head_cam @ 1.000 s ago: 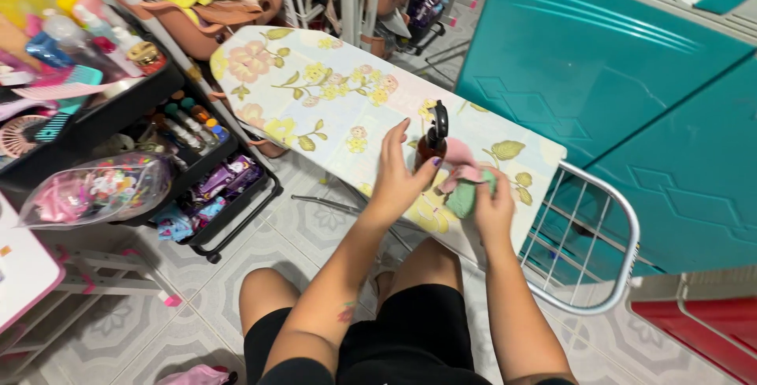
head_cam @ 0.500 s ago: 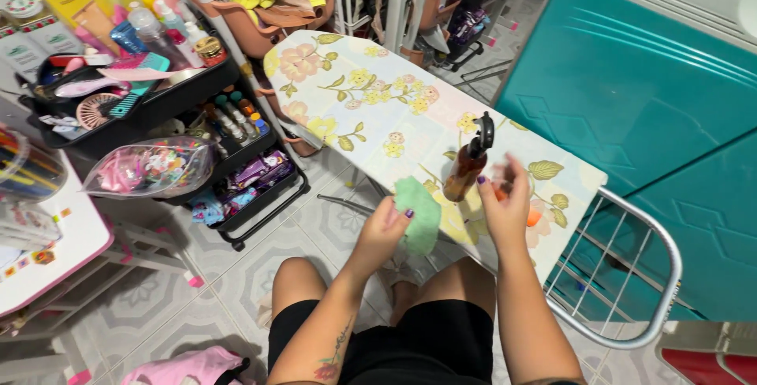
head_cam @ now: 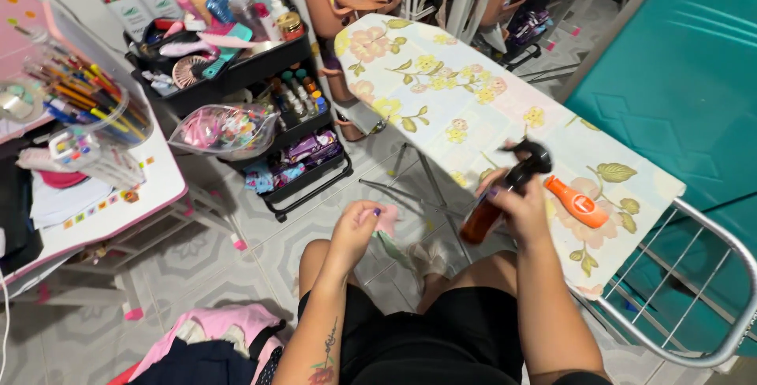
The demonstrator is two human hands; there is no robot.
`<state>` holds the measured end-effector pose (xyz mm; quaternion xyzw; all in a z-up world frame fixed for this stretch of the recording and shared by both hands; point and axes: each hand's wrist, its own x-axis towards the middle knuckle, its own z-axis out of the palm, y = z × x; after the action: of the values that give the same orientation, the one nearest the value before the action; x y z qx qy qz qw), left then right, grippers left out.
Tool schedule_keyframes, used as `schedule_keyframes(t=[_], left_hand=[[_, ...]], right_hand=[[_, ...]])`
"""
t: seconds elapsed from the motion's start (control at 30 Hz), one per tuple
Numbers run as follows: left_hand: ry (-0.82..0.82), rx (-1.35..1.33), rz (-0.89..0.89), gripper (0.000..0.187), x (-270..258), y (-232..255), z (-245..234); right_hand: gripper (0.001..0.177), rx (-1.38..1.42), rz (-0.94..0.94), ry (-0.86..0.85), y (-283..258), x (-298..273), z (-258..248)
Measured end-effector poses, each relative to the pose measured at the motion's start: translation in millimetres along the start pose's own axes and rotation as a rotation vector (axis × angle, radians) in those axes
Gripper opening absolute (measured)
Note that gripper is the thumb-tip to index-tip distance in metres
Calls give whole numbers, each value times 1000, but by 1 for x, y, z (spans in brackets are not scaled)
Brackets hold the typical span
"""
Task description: The person sits on the floor and transfers colored pencils from a clear container onto an ironing board, arranging them by color. They then place the container back on the board, pick up a spray bottle and a cloth, and move to a nearby wardrobe to hang a dark garment on a hanger.
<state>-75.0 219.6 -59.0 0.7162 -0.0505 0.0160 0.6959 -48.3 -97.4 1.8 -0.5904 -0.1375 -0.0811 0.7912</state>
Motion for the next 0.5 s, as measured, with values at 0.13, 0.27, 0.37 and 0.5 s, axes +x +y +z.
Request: schedule_keyframes(t=[0.13,0.27,0.37,0.5], left_hand=[[157,195,238,13,-12,-3,-22],[69,-846,-43,11,-22,-4,-28],[81,-978,-71,15,-27,-5,-30],[-48,-934,-33,15,-33,-8,-29]], right_hand=[[76,-116,245,-267,28,-63,57],[63,-7,462,-256,71,-108,94],[55,-95,469,-365,81,-119,107],[60,-212,439,-341,69,-114,112]])
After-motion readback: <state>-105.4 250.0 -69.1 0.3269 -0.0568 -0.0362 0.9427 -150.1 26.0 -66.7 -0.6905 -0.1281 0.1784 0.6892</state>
